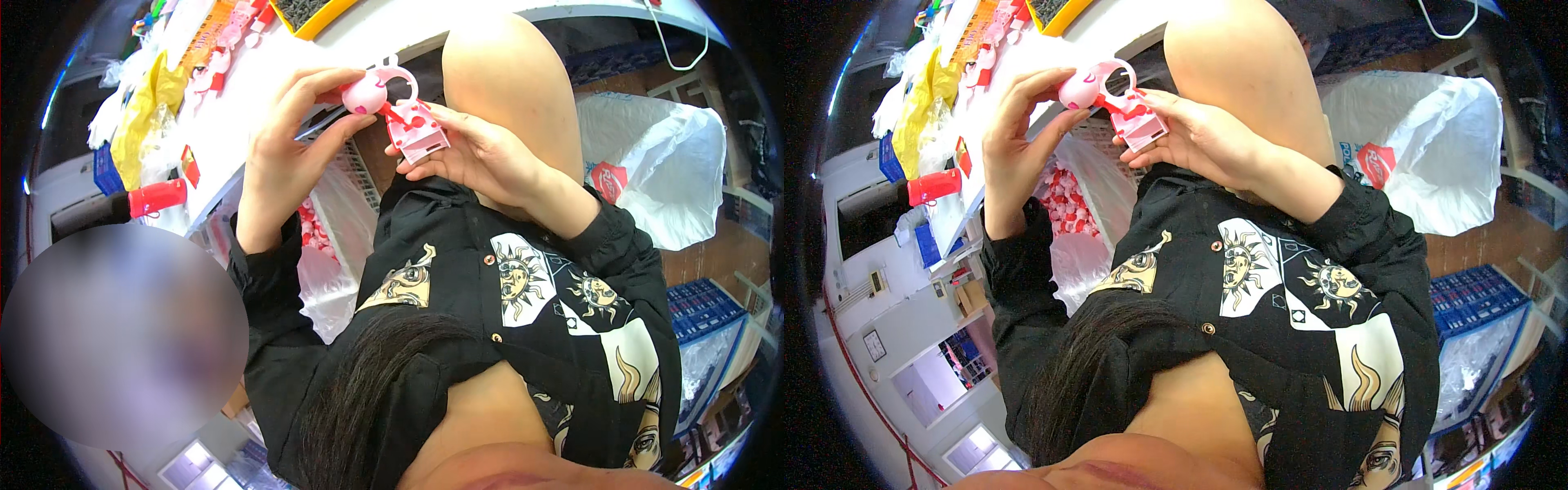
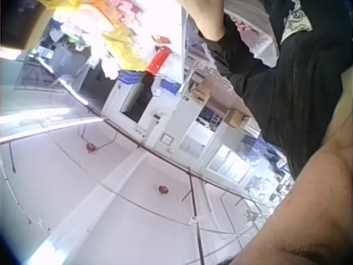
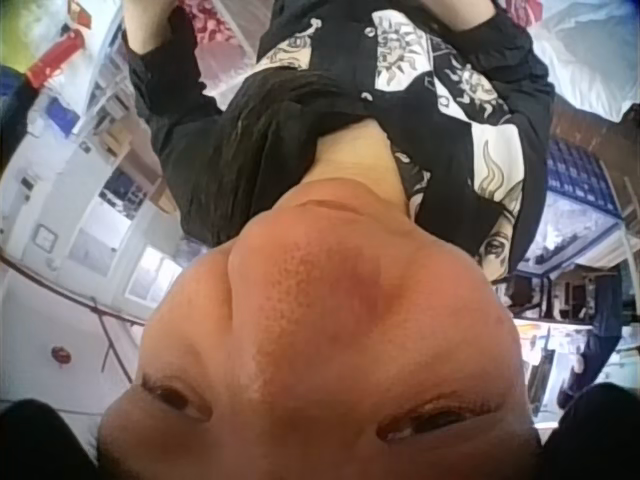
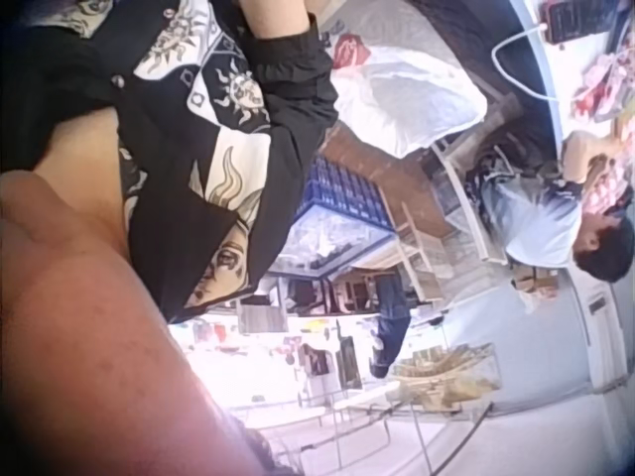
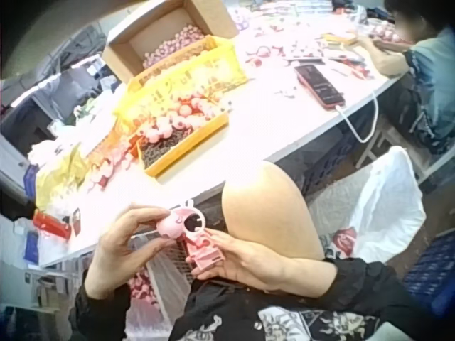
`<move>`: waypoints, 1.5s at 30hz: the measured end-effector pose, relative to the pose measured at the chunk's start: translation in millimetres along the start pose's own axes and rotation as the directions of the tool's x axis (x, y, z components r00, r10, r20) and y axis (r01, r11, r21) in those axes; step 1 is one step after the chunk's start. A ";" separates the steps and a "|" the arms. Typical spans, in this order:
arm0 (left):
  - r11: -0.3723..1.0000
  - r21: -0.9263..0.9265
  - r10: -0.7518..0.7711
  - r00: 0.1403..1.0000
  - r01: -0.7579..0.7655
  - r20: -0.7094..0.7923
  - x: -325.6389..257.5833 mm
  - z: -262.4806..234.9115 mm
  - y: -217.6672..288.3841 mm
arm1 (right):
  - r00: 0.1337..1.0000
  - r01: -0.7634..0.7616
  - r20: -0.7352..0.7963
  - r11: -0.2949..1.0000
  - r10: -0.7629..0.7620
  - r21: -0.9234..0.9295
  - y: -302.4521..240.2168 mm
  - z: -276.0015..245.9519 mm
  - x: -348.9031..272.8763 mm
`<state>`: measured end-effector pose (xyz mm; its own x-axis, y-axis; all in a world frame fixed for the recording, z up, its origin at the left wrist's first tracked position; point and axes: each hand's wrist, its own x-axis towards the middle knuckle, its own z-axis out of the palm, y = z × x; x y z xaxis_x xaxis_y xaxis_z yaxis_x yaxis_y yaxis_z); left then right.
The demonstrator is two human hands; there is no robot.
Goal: The person assembles plastic toys by hand, picking up components from the table and fitting the pieces together.
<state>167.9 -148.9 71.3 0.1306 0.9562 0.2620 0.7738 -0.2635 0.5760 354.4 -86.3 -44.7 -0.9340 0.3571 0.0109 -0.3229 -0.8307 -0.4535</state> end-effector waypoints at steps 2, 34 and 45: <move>1.000 0.018 0.002 1.000 -0.002 -0.030 1.1 0.5 -1.7 | 1.000 0.006 0.002 1.000 -0.006 -0.001 0.2 -0.1 -0.7; 0.951 0.277 0.130 0.990 -0.138 0.048 3.2 15.2 -14.8 | 0.994 0.013 0.109 1.000 -0.015 0.018 0.1 -1.9 -5.2; 0.995 0.097 0.047 0.925 -0.011 -0.377 -26.6 51.9 -16.2 | 0.995 -0.005 0.103 0.999 0.000 0.045 -0.9 4.3 -7.8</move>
<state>184.0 -163.4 14.9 -0.0767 0.8238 0.5617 0.8289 -0.2604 0.4951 361.3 -90.2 -40.6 -0.9448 0.3112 0.1023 -0.3250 -0.8508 -0.4129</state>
